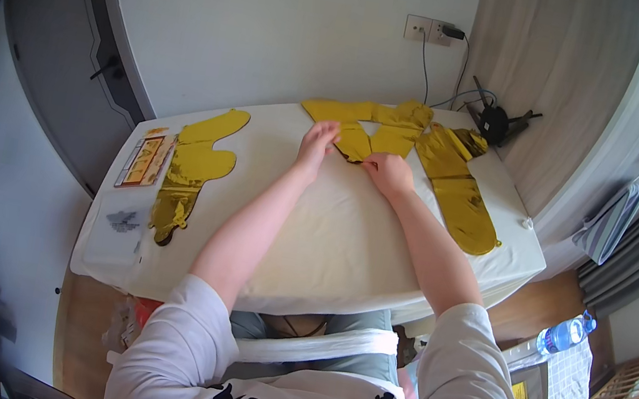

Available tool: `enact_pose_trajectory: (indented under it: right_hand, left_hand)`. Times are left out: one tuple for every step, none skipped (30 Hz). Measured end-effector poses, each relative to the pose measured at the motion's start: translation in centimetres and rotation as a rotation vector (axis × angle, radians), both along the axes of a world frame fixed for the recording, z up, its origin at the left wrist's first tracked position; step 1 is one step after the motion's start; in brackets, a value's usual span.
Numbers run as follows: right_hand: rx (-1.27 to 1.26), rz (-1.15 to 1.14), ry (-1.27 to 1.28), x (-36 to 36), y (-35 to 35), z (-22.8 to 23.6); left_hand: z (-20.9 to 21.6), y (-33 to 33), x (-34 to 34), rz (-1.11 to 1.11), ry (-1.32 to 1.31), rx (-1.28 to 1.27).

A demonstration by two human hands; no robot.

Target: Folding flat gold foil balloons on a desk and stacking them.

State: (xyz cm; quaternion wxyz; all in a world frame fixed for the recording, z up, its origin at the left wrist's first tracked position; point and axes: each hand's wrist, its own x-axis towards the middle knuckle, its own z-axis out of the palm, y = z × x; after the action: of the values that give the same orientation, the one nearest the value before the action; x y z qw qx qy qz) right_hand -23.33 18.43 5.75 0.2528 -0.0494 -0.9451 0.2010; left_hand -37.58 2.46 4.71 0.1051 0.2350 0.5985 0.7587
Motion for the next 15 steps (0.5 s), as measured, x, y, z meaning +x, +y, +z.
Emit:
enact_pose_trajectory:
  right_hand:
    - [-0.032, -0.011, -0.006, -0.1, -0.4, 0.3]
    - [-0.061, -0.024, -0.017, -0.1, -0.4, 0.4]
    - [-0.054, -0.011, -0.018, -0.5, -0.6, 0.8]
    - [-0.070, -0.014, 0.007, -0.1, 0.3, 0.3]
    - [-0.088, -0.025, 0.033, 0.4, 1.5, -0.1]
    - [-0.085, -0.036, 0.021, 0.8, 2.5, -0.3]
    - [-0.098, -0.049, 0.011, 1.0, 2.5, -0.1]
    - [-0.109, -0.057, 0.005, 0.8, 2.2, 0.0]
    - [-0.109, -0.049, 0.001, 0.4, 1.8, 0.0]
    - [-0.079, -0.070, -0.067, -0.1, 1.6, 0.5]
    - [-0.047, -0.092, -0.136, -0.7, 1.5, 0.9]
    - [-0.039, -0.082, -0.142, -1.4, 1.5, 1.4]
    - [0.029, -0.055, -0.210, -2.0, 1.5, 2.2]
    - [0.098, -0.037, -0.274, -2.8, 2.0, 2.8]
    - [0.105, -0.034, -0.279, -3.7, 2.5, 3.6]
  left_hand:
    - [-0.9, 0.0, -0.8, 0.007, 0.004, 0.006]
    - [-1.8, 0.0, -1.0, 0.022, 0.205, -0.029]
    - [-2.4, -0.3, -1.3, 0.047, 0.408, -0.068]
    - [-2.9, 0.2, -0.4, 0.040, 0.393, -0.063]
    - [-2.7, 1.1, 1.0, -0.041, 0.480, -0.214]
    - [-2.4, 1.8, 2.2, -0.120, 0.568, -0.365]
    - [-2.0, 1.7, 2.7, -0.135, 0.665, -0.428]
    - [-1.8, 1.3, 3.0, -0.127, 0.661, -0.431]
    - [-1.6, 0.9, 3.2, -0.074, 0.753, -0.488]
    - [-1.5, 0.5, 3.4, -0.015, 0.842, -0.543]
    - [-1.3, 0.1, 3.3, -0.003, 0.833, -0.542]
    - [-1.0, -0.3, 3.1, -0.017, 0.804, -0.559]
    - [-1.1, -0.7, 3.1, -0.030, 0.770, -0.576]
    - [-1.0, -0.7, 3.3, -0.025, 0.764, -0.570]
    - [-0.9, -0.7, 3.6, -0.028, 0.750, -0.557]
